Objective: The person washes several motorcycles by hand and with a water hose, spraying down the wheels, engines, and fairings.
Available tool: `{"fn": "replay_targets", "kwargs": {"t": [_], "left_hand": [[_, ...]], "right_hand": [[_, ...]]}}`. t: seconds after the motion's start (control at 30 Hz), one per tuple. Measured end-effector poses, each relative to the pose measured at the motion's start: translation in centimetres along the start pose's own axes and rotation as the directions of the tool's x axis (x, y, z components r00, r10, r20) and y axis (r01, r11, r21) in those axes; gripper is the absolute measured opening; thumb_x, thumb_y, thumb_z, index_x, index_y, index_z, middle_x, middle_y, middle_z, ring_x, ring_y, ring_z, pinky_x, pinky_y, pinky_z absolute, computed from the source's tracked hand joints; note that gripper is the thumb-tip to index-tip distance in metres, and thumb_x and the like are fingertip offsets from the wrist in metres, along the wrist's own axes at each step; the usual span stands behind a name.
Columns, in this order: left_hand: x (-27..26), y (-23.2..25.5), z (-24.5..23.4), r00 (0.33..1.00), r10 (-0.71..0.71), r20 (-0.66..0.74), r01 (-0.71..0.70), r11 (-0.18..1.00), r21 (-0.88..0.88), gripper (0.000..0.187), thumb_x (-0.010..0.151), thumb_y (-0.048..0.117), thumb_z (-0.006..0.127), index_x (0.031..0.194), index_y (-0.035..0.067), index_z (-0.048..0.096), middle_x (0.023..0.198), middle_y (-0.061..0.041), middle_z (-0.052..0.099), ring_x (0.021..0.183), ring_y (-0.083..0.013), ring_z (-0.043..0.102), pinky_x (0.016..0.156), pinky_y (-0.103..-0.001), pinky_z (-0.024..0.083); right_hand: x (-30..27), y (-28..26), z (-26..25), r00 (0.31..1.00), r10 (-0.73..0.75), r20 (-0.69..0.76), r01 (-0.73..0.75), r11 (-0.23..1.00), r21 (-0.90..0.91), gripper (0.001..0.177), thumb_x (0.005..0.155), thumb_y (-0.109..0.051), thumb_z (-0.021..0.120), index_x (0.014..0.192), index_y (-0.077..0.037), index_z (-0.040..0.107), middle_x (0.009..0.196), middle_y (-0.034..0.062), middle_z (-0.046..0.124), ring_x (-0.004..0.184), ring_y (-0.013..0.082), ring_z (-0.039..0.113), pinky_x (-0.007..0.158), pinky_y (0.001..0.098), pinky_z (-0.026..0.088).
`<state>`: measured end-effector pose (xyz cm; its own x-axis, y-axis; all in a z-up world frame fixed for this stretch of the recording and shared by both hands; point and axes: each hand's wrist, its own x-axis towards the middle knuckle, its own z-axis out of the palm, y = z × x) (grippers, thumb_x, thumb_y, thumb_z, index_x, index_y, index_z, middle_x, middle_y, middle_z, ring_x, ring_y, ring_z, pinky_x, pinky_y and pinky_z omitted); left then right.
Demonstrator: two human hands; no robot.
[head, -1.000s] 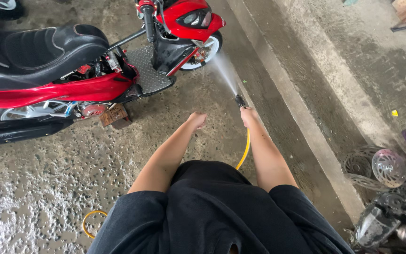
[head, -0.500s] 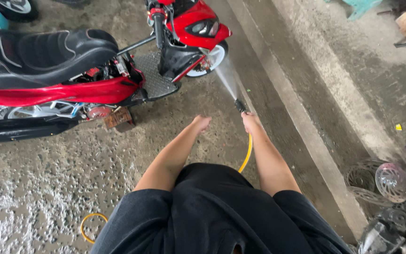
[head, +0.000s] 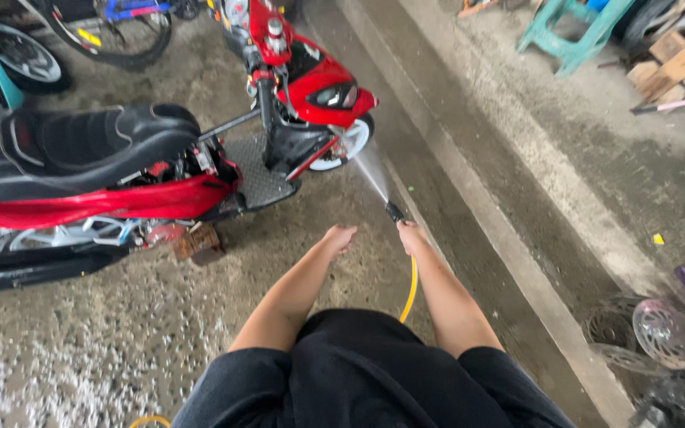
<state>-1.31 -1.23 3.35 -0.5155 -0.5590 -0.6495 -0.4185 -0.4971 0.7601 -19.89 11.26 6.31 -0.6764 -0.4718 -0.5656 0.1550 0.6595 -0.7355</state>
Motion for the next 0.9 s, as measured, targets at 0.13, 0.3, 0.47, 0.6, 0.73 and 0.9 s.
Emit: {"fn": "replay_targets", "kwargs": {"t": [0.13,0.3,0.47,0.6,0.73,0.9], "left_hand": [[0.2,0.8,-0.9,1.000,0.013,-0.005,-0.013,0.999,-0.050,0.024,0.099,0.031,0.063,0.104,0.007,0.065,0.077,-0.001,0.058,0.061,-0.0133,0.052,0.049,-0.031,0.040],[0.8,1.0,-1.7,0.993,0.068,0.095,-0.053,0.986,-0.159,0.024,0.101,0.032,0.063,0.101,0.008,0.063,0.076,0.000,0.056,0.061,-0.0141,0.049,0.048,-0.031,0.037],[-0.1,0.8,-1.3,1.000,0.002,-0.007,-0.002,1.000,-0.022,0.025,0.099,0.036,0.064,0.104,0.012,0.068,0.081,0.000,0.063,0.068,-0.0125,0.056,0.054,-0.031,0.043],[-0.5,0.7,-1.7,0.998,-0.036,-0.055,0.037,0.999,0.003,0.021,0.097,0.037,0.064,0.107,0.019,0.066,0.091,0.005,0.067,0.077,-0.0126,0.062,0.065,-0.034,0.051],[-0.6,0.4,-2.7,1.000,-0.005,-0.028,0.006,0.999,0.036,0.026,0.097,0.039,0.063,0.103,0.014,0.066,0.086,0.002,0.065,0.078,-0.0139,0.064,0.067,-0.035,0.050],[-1.2,-0.2,-3.1,0.998,-0.026,-0.056,0.025,0.999,-0.026,0.024,0.097,0.037,0.065,0.102,0.014,0.064,0.086,0.002,0.063,0.079,-0.0141,0.064,0.067,-0.036,0.051]], "right_hand": [[0.0,-0.6,-0.5,1.000,0.021,0.017,-0.020,0.999,-0.047,0.029,0.095,-0.039,0.065,0.117,-0.020,0.066,0.060,-0.0001,0.051,0.040,0.0149,0.044,0.036,0.0345,0.031],[0.6,-1.5,-1.1,1.000,-0.025,-0.013,0.024,0.996,-0.092,0.031,0.096,-0.039,0.066,0.115,-0.015,0.069,0.061,0.0006,0.053,0.042,0.0150,0.046,0.037,0.0346,0.034],[0.6,-2.0,-1.5,1.000,-0.015,0.013,0.016,0.993,-0.119,0.033,0.096,-0.041,0.065,0.118,-0.017,0.070,0.061,0.0025,0.052,0.042,0.0160,0.046,0.039,0.0353,0.036],[0.5,-1.9,-0.6,0.999,-0.050,0.019,0.053,0.965,-0.256,0.037,0.096,-0.046,0.063,0.120,-0.019,0.072,0.060,0.0032,0.053,0.043,0.0157,0.049,0.040,0.0349,0.040],[0.7,-1.7,-1.1,0.999,-0.040,-0.016,0.037,0.985,-0.167,0.038,0.097,-0.046,0.062,0.121,-0.016,0.069,0.061,0.0037,0.054,0.042,0.0173,0.049,0.039,0.0357,0.038],[0.4,-1.4,-1.2,1.000,-0.026,0.013,0.028,0.990,-0.140,0.037,0.097,-0.044,0.063,0.119,-0.014,0.070,0.061,0.0031,0.052,0.042,0.0166,0.046,0.038,0.0358,0.035]]}}
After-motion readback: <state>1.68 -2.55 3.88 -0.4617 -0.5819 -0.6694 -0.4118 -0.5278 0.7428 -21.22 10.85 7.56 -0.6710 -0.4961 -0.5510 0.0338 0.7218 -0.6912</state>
